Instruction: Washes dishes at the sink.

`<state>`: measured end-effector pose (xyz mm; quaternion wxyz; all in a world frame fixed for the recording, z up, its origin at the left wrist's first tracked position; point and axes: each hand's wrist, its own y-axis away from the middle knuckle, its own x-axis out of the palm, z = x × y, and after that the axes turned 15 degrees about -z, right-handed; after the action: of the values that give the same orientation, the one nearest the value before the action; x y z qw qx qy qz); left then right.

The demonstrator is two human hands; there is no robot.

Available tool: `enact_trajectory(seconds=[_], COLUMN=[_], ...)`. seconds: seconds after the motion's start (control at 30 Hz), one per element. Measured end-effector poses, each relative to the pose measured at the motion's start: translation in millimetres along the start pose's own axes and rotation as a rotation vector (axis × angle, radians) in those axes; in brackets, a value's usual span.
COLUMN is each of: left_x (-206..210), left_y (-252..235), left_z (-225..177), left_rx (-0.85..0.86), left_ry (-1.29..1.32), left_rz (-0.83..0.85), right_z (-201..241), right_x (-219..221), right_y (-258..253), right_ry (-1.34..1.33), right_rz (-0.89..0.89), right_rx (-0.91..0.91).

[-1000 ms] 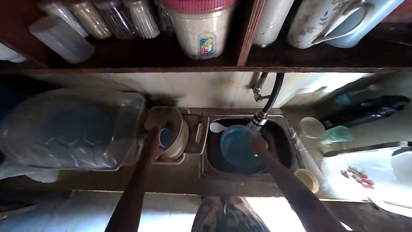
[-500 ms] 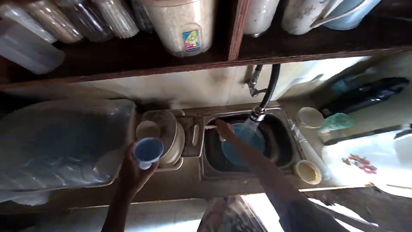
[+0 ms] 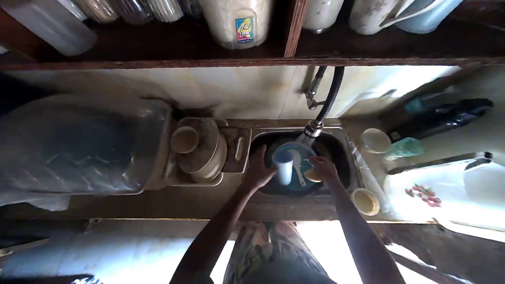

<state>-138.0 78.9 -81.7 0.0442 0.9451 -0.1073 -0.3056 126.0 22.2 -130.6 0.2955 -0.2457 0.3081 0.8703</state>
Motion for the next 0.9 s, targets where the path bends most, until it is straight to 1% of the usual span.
enact_trajectory(seconds=[0.07, 0.1, 0.13, 0.17, 0.2, 0.23, 0.27, 0.37, 0.43, 0.5, 0.57, 0.6, 0.67, 0.7, 0.77, 0.8, 0.87, 0.9], left_x=[-32, -50, -66, -81, -91, -98, -104, -120, -128, -129, -121, -113, -97, -87, -65, -54, -33, -20], left_y=[-3, -9, -17, -25, -31, -33, -33, -19, 2, 27, 51, 62, 81, 86, 90, 88, 74, 66], left_z=[19, 37, 61, 83, 100, 109, 107, 69, 28, -15, -47, -56, -71, -78, -87, -90, -96, -92], left_rx=[0.153, 0.160, 0.117, 0.011, -0.081, -0.130, -0.144, -0.139, -0.169, -0.149, -0.048, 0.029, 0.216, 0.280, 0.358, 0.371, 0.342, 0.354], left_ry=[-0.135, -0.226, -0.324, -0.415, -0.495, -0.562, -0.619, -0.714, -0.713, -0.687, -0.687, -0.679, -0.667, -0.682, -0.694, -0.691, -0.714, -0.706], left_rz=[-0.269, -0.378, -0.440, -0.405, -0.331, -0.243, -0.173, -0.091, -0.029, 0.048, 0.119, 0.148, 0.230, 0.294, 0.428, 0.500, 0.688, 0.746], right_z=[-19, -31, -39, -44, -46, -46, -43, -23, -9, 13, 33, 34, 34, 32, 32, 30, 23, 16], right_x=[-13, -14, -13, -10, -7, -2, 7, 30, 40, 44, 39, 35, 21, 11, -10, -22, -39, -44], right_y=[7, 6, 5, 4, 4, 6, 6, 15, 24, 38, 51, 53, 54, 52, 54, 53, 45, 39], right_ry=[-0.309, -0.501, -0.654, -0.747, -0.800, -0.803, -0.775, -0.669, -0.541, -0.393, -0.316, -0.324, -0.458, -0.546, -0.634, -0.610, -0.432, -0.347], right_rz=[0.036, 0.056, 0.095, 0.122, 0.161, 0.198, 0.218, 0.298, 0.421, 0.498, 0.530, 0.556, 0.608, 0.631, 0.591, 0.560, 0.445, 0.393], right_rx=[0.183, 0.284, 0.378, 0.448, 0.488, 0.487, 0.471, 0.379, 0.314, 0.285, 0.236, 0.201, 0.165, 0.160, 0.169, 0.154, 0.138, 0.169])
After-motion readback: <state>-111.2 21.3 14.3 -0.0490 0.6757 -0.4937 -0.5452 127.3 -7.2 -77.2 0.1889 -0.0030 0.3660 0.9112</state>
